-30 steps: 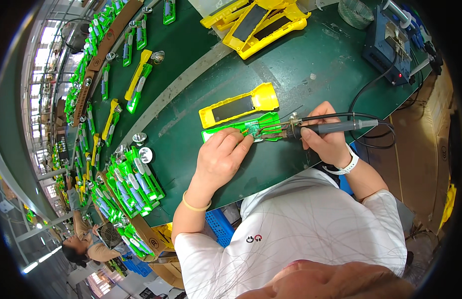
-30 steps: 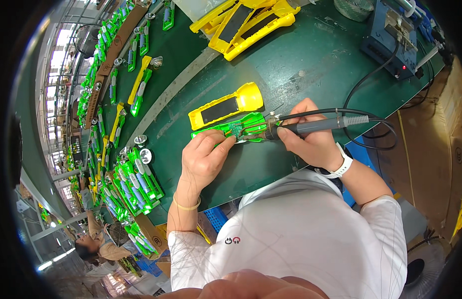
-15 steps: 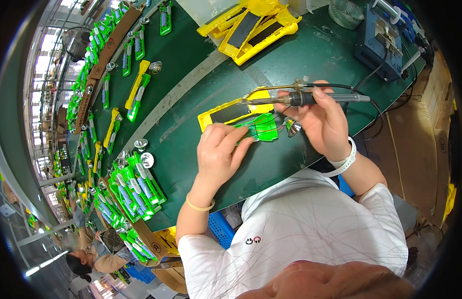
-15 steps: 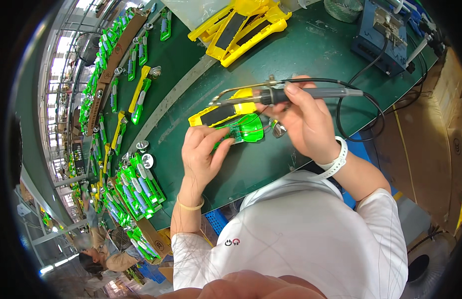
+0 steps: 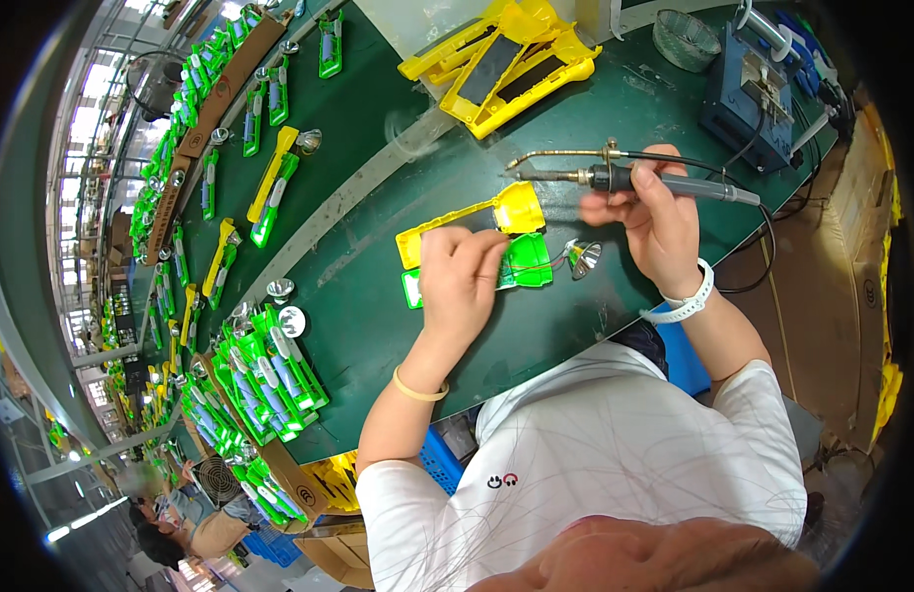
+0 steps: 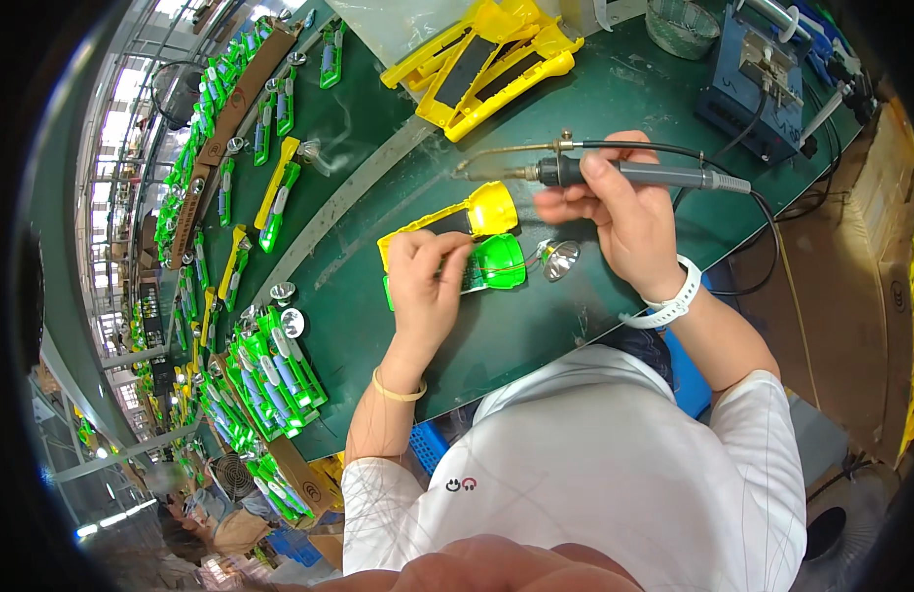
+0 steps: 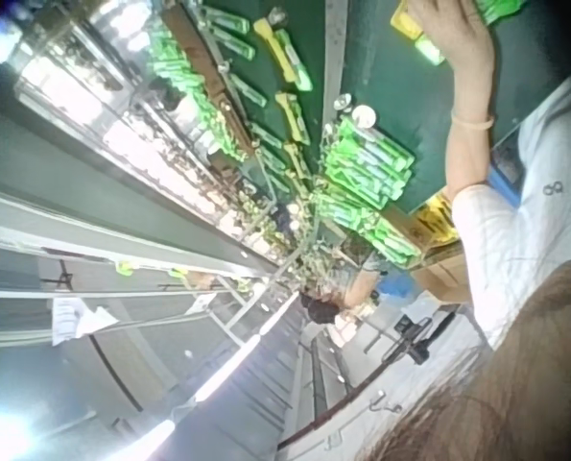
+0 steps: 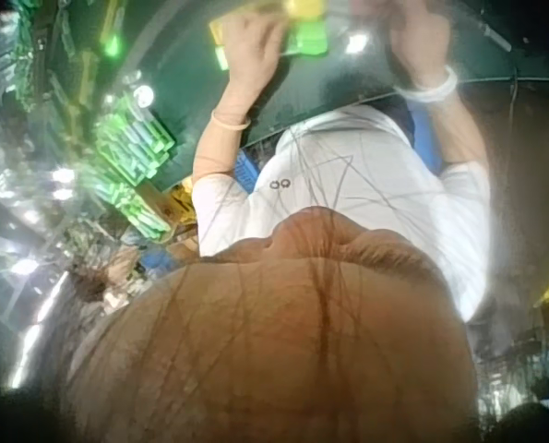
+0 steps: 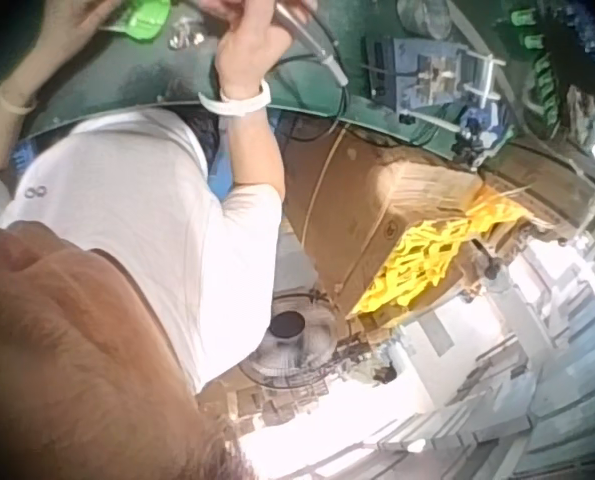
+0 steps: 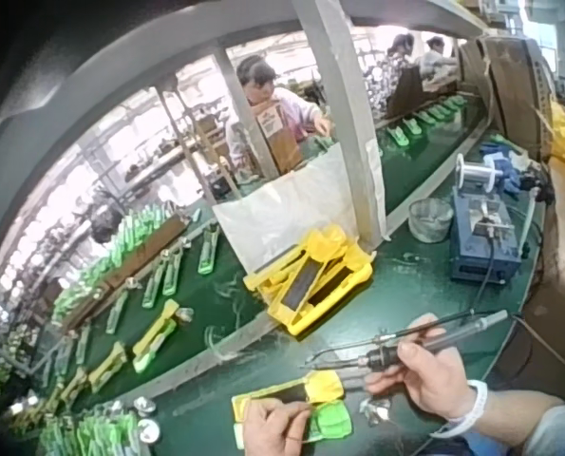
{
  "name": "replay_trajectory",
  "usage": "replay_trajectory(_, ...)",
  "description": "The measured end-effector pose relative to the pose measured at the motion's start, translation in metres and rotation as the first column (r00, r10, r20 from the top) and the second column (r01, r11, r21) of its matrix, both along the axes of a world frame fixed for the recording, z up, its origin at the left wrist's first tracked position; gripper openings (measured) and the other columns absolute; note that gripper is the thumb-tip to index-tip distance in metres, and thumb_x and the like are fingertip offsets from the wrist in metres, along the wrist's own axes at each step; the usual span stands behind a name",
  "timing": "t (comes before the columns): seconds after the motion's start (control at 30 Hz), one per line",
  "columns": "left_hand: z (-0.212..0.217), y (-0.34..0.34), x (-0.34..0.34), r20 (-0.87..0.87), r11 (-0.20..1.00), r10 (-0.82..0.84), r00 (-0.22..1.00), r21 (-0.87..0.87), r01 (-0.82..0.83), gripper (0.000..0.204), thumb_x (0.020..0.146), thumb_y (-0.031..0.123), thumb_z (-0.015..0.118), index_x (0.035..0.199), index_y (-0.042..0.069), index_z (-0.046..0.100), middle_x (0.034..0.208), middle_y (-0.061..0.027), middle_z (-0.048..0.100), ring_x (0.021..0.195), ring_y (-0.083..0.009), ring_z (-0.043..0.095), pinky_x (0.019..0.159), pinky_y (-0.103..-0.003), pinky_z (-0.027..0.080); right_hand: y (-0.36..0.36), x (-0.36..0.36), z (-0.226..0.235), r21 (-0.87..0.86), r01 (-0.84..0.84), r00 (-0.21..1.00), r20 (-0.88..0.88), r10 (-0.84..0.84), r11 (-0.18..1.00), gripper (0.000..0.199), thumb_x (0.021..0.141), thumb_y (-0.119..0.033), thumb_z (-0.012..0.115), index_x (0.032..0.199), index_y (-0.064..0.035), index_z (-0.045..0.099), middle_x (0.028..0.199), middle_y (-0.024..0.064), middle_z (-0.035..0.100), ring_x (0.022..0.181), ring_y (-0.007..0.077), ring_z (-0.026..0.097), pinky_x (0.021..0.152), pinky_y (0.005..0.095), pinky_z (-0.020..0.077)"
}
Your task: The person solders wires and electronic components inside flashlight casings using a soldering iron, snaps the casing halves together by hand, and places the assembled flashlights onto the conveyor belt.
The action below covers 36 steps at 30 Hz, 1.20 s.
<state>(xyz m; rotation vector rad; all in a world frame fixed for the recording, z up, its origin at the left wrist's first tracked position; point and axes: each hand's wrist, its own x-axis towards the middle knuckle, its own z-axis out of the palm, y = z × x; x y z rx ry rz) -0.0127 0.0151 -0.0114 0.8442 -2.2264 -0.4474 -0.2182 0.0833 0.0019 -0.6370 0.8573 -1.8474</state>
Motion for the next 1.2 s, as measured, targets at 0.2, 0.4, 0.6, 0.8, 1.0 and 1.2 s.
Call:
replay_trajectory(0.2,0.002,-0.004,0.004,0.093,0.968,0.021,0.995,0.245,-0.044,0.012,0.077,0.007,0.065,0.087,0.003,0.063,0.077,-0.0087,0.063,0.07,-0.0208,0.061,0.063,-0.029,0.048,0.003,-0.015,-0.004,0.142,-0.131,0.972,-0.175,0.155,0.981,0.02,0.087,-0.012,0.056,0.092,-0.0076,0.037,0.067,0.0064,0.052,0.044,0.0074,0.045,0.037,0.0188,0.031)
replay_trajectory(0.4,0.007,-0.008,0.007,0.135,0.958,-0.039,0.99,0.287,-0.001,0.01,0.074,0.004,0.065,0.084,0.003,0.064,0.076,-0.0093,0.063,0.07,-0.0207,0.062,0.063,-0.029,0.048,0.001,-0.018,-0.02,0.102,-0.25,0.918,-0.291,0.269,0.963,0.023,0.083,-0.008,0.058,0.09,-0.0067,0.037,0.065,0.0038,0.05,0.045,0.0063,0.044,0.041,0.0193,0.0336)
replay_trajectory(0.6,0.017,-0.006,-0.001,0.334,0.976,-0.08,0.939,0.216,0.006,0.008,0.072,0.006,0.062,0.079,0.004,0.064,0.072,-0.0097,0.059,0.069,-0.025,0.059,0.062,-0.034,0.047,0.001,-0.017,-0.032,0.108,-0.238,0.886,-0.382,0.261,0.965,0.024,0.081,-0.007,0.06,0.088,-0.0067,0.037,0.067,0.0014,0.049,0.047,0.0053,0.044,0.042,0.0189,0.0331)
replay_trajectory(0.8,0.016,-0.005,-0.006,0.395,0.983,-0.049,0.917,0.181,-0.025,0.007,0.071,0.007,0.062,0.077,0.004,0.063,0.071,-0.0095,0.058,0.068,-0.0256,0.058,0.061,-0.035,0.047,0.0,-0.019,-0.037,0.152,-0.244,0.761,-0.582,0.286,0.958,0.026,0.079,-0.007,0.061,0.088,-0.006,0.037,0.07,0.0015,0.049,0.05,0.0042,0.046,0.046,0.0181,0.0376)
replay_trajectory(1.0,0.017,-0.008,-0.009,0.432,0.986,-0.035,0.901,0.16,-0.038,0.006,0.071,0.007,0.061,0.075,0.003,0.06,0.069,-0.0104,0.057,0.067,-0.0266,0.058,0.06,-0.035,0.046,0.002,-0.015,-0.04,0.124,-0.204,0.803,-0.546,0.239,0.971,0.026,0.08,-0.009,0.061,0.088,-0.0068,0.036,0.069,0.0018,0.049,0.05,0.0048,0.046,0.044,0.0185,0.0374)
replay_trajectory(1.2,0.017,-0.008,-0.008,0.421,0.984,-0.045,0.906,0.173,-0.031,0.005,0.07,0.007,0.06,0.073,0.003,0.059,0.069,-0.011,0.057,0.066,-0.0272,0.058,0.061,-0.036,0.046,0.002,-0.012,-0.022,0.073,-0.138,0.951,-0.267,0.153,0.988,0.02,0.086,-0.005,0.054,0.094,-0.0067,0.036,0.077,0.0042,0.049,0.053,0.0085,0.054,0.042,0.0196,0.0404)
